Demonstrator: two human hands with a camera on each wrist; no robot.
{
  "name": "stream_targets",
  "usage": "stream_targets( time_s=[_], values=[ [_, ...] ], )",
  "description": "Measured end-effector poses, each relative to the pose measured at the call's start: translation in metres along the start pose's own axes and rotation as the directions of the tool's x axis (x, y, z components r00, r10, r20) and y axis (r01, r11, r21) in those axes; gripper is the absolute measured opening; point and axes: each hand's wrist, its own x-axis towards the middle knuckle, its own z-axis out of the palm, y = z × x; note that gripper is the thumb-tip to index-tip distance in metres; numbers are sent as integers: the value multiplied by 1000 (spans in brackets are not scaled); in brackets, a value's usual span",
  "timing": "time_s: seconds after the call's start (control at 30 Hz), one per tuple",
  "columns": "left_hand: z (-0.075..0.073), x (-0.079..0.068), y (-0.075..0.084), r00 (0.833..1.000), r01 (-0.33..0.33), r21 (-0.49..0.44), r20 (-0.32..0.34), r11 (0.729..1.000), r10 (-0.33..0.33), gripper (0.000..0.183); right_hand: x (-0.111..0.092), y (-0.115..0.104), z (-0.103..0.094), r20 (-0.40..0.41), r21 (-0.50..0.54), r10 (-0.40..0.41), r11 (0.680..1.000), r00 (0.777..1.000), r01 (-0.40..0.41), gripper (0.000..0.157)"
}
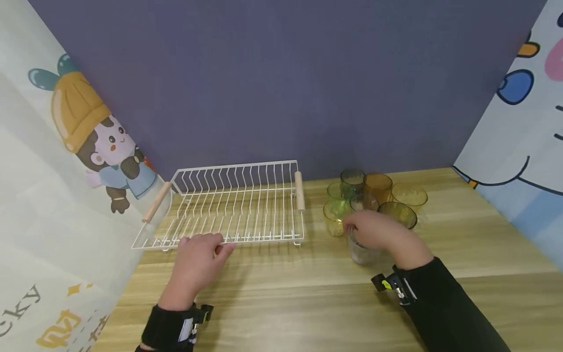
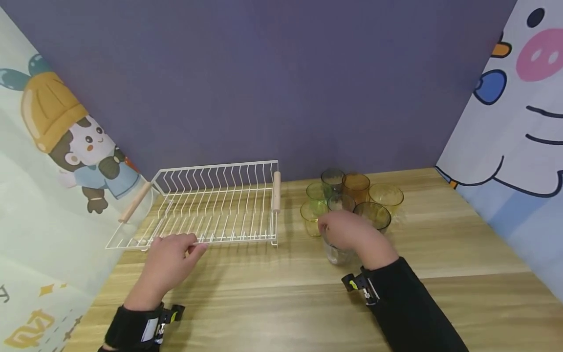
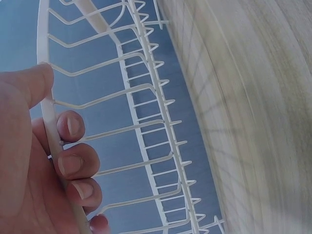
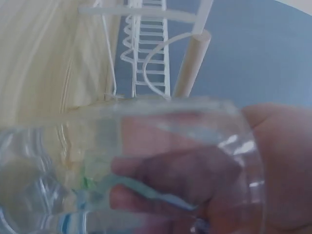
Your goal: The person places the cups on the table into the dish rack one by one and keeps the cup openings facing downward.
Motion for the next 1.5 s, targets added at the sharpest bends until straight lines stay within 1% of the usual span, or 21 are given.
stream_targets(
  time_s=[0.27,0.43,0.57,0.67,0.8,1.0,1.13,1.23,1.4,1.5],
  values=[
    [2,-6,1,1000,14,-11,16,1000,-13,47,2,0,9,-1,-17,-14,1000,1000,14,25],
    [2,-6,2,1000,17,-10,15,1000,-16,46,1,0,7,-11,-22,-15,1000,1000,15,26],
    [2,-6,1,1000,18,-9,12,1000,-18,44,-4,-4,2,-33,-9,-9,1000,999,9,27],
    [1,-5,0,1000,16,-4,13,1000,-16,41,-7,-8,-3,-56,5,-5,1000,998,6,29],
    [0,-6,-2,1000,18,-14,2,1000,-18,38,-11,-11,-8,-93,19,-7,1000,996,9,36],
    [-11,-7,-2,999,18,-65,-26,998,-20,39,-12,-13,-11,-180,29,-32,999,983,38,44],
    [-19,-8,-1,999,3,-51,-51,999,-5,46,-13,-14,-14,-200,43,-48,997,978,58,47],
    [-23,-9,1,996,-13,-48,-86,999,9,46,-15,-14,-16,-204,58,-62,995,977,75,48],
    [-24,-7,8,993,-70,-111,-108,991,58,44,-17,-15,-18,-237,84,-78,991,968,100,41],
    [-25,-2,15,988,-111,-134,-120,985,95,45,-19,-18,-18,-294,125,-84,984,952,126,37]
  ],
)
